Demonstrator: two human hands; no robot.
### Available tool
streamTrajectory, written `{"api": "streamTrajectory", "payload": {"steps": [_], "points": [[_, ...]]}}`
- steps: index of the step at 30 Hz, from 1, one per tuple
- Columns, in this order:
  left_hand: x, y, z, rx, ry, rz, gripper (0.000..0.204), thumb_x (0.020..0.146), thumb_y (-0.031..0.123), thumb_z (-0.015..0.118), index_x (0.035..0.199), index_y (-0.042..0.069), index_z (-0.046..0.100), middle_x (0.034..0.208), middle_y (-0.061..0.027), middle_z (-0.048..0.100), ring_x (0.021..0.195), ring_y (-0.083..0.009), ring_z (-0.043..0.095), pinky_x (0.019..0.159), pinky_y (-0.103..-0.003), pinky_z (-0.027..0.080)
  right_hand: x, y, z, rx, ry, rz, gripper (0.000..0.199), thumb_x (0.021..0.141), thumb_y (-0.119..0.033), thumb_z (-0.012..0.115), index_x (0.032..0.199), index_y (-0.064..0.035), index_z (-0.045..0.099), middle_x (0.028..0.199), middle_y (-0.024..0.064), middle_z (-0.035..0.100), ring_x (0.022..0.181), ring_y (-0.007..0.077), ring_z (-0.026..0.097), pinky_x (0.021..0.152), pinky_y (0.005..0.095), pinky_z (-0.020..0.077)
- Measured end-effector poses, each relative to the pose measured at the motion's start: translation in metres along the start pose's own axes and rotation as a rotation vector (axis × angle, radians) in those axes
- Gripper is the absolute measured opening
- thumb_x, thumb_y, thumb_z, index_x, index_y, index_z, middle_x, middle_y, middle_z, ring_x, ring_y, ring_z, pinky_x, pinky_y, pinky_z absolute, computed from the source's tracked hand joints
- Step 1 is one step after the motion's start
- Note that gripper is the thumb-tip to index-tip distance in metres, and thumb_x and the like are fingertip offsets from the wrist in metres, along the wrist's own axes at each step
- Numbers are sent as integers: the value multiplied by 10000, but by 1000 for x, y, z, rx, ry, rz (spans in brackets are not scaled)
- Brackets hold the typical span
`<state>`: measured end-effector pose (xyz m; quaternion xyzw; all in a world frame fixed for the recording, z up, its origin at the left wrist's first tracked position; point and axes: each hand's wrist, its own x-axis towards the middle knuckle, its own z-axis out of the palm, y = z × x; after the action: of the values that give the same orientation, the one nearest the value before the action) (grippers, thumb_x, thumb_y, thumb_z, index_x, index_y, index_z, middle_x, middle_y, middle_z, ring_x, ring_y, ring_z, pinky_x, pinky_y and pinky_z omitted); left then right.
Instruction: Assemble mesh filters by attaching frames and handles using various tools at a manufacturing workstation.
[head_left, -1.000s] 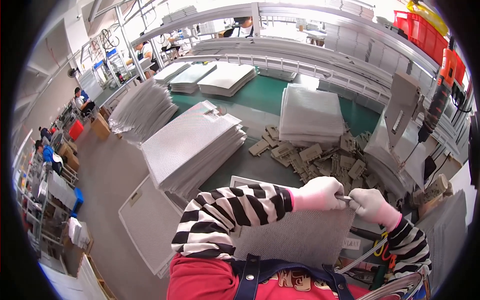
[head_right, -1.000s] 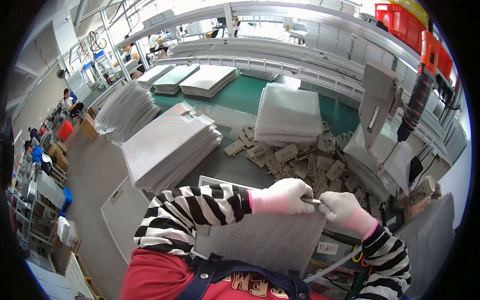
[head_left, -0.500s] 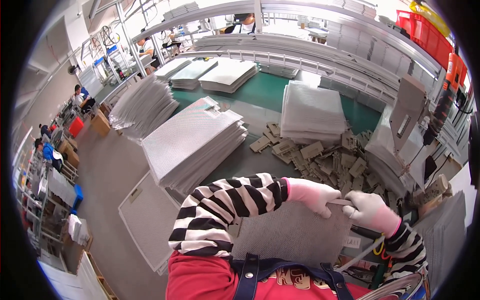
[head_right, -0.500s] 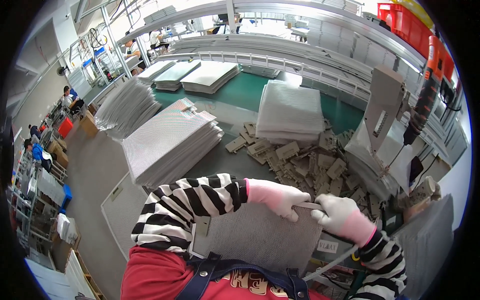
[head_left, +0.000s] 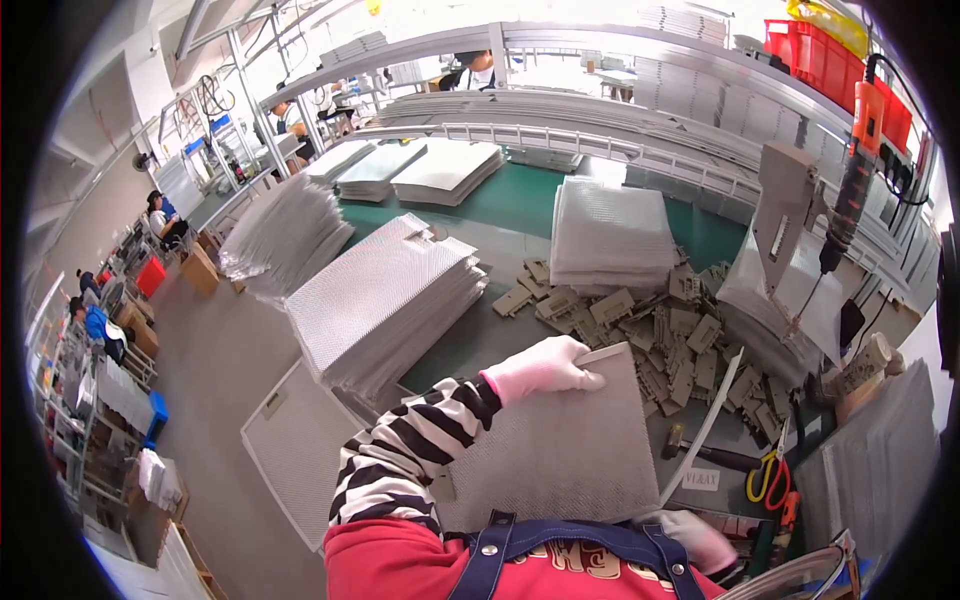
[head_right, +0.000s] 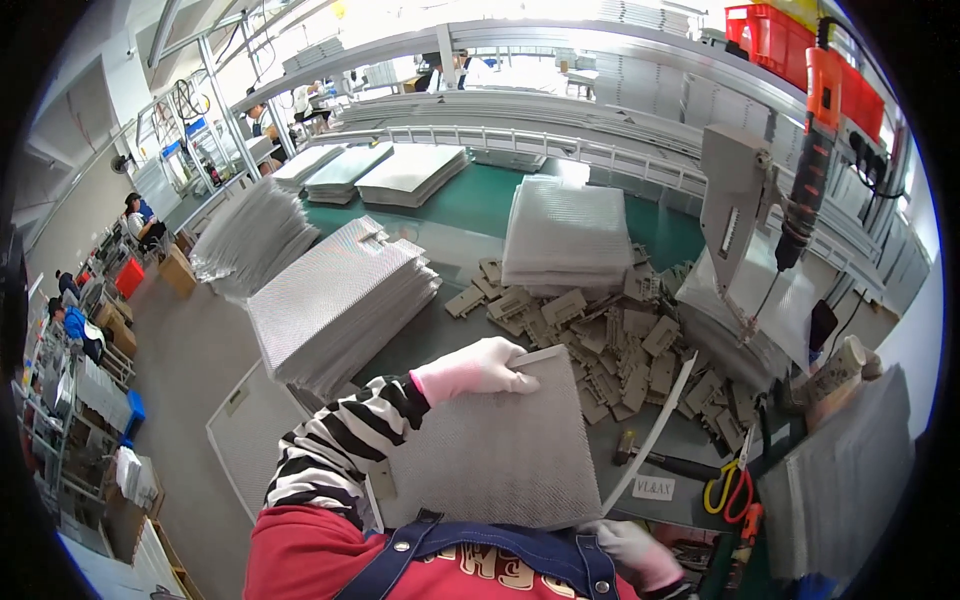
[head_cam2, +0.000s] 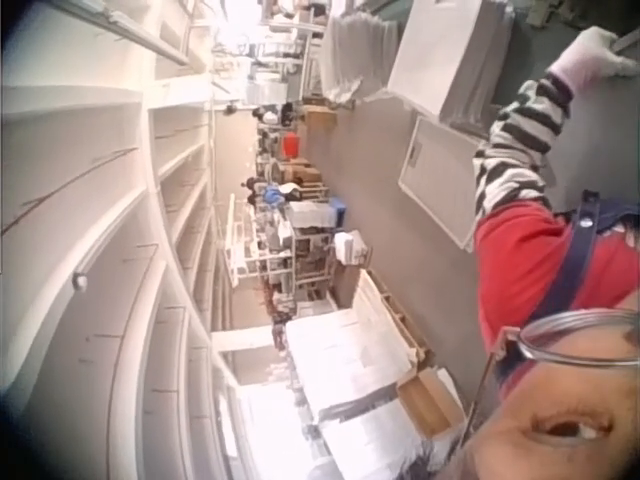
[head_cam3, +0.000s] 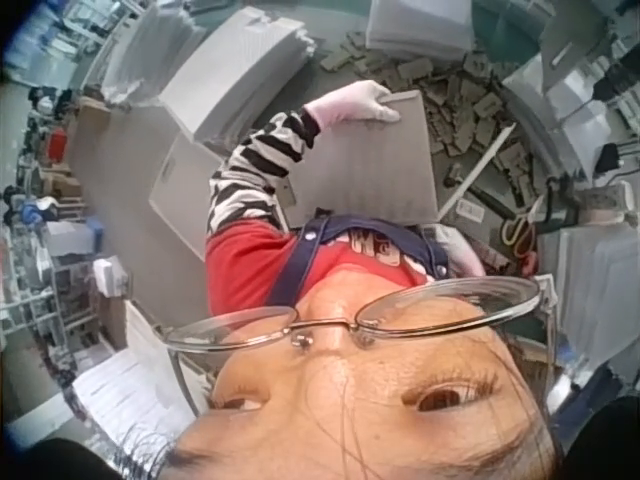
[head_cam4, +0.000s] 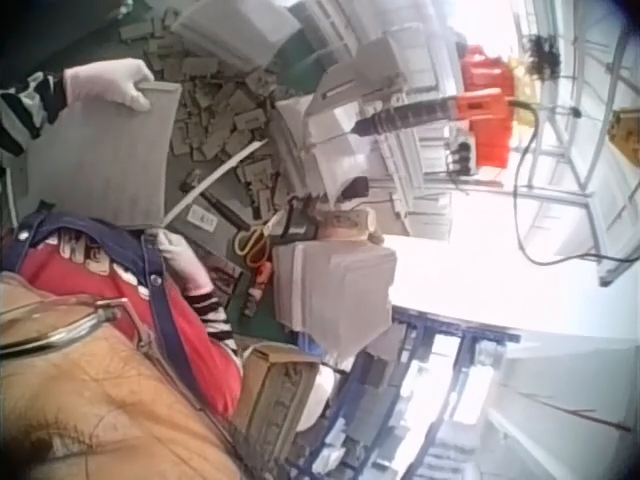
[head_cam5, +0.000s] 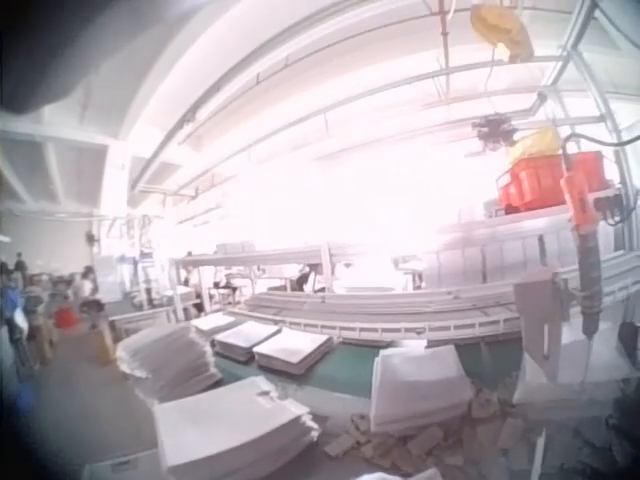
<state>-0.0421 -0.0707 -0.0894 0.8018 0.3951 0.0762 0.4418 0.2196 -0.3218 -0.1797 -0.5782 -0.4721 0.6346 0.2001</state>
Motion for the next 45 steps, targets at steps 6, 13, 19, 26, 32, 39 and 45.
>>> {"api": "streamTrajectory", "payload": {"steps": [6, 13, 19, 26, 32, 39, 45], "points": [[-34, 94, -22, 294, 255, 225, 451, 711, 448, 650, 860, 23, 627, 832, -191, 637, 828, -358, 619, 755, -415, 486, 13, -6, 26, 304, 509, -573, 381, 924, -377, 497, 986, -11, 587, 861, 46, 606, 788, 165, 581, 699, 301, 483], [-43, 50, -19, -633, 443, 483, 239, 787, 136, 631, 966, -22, 636, 786, 4, 635, 679, -54, 559, 608, -230, 464, -40, -169, -25, 48, 900, -976, 232, 804, -109, 514, 928, 58, 615, 781, 47, 619, 703, 115, 579, 630, 232, 463], [-54, 34, -39, -271, 337, 260, 214, 777, 76, 624, 955, -41, 635, 843, -34, 656, 711, -79, 593, 668, -221, 484, -16, -200, -64, 3, 583, -747, 213, 808, -97, 543, 936, 37, 648, 757, 1, 628, 671, 52, 557, 605, 206, 445], [-17, 21, -5, -454, 661, 277, 248, 923, 155, 481, 911, -25, 653, 735, -8, 608, 659, -55, 510, 621, -200, 398, 71, -142, -66, 395, 809, -1004, 406, 809, 16, 621, 1202, 11, 517, 844, -12, 609, 649, 4, 481, 579, 156, 393], [6, 16, -3, -928, 276, 564, 697, 855, 555, 525, 1272, 7, 417, 1087, -130, 598, 963, -191, 582, 817, -307, 467, 33, -151, -106, 206, 539, -752, 402, 756, 10, 626, 1138, -6, 503, 926, 34, 600, 840, 78, 548, 763, 235, 450], [31, 50, -16, -1044, 338, 771, 333, 922, 325, 506, 1011, 5, 526, 1005, -137, 567, 987, -227, 550, 872, -369, 449, 1, -172, -129, -216, 416, -501, 300, 685, -26, 663, 969, -29, 566, 867, 8, 576, 815, 79, 527, 739, 230, 439], [42, 63, -1, -1343, 576, 496, 457, 954, 298, 475, 567, 105, 327, 574, -19, 364, 571, -137, 360, 568, -298, 332, 10, -223, -134, -700, 164, -495, 482, 651, -125, 666, 1108, 5, 584, 862, 110, 601, 796, 200, 576, 741, 298, 466]]}}
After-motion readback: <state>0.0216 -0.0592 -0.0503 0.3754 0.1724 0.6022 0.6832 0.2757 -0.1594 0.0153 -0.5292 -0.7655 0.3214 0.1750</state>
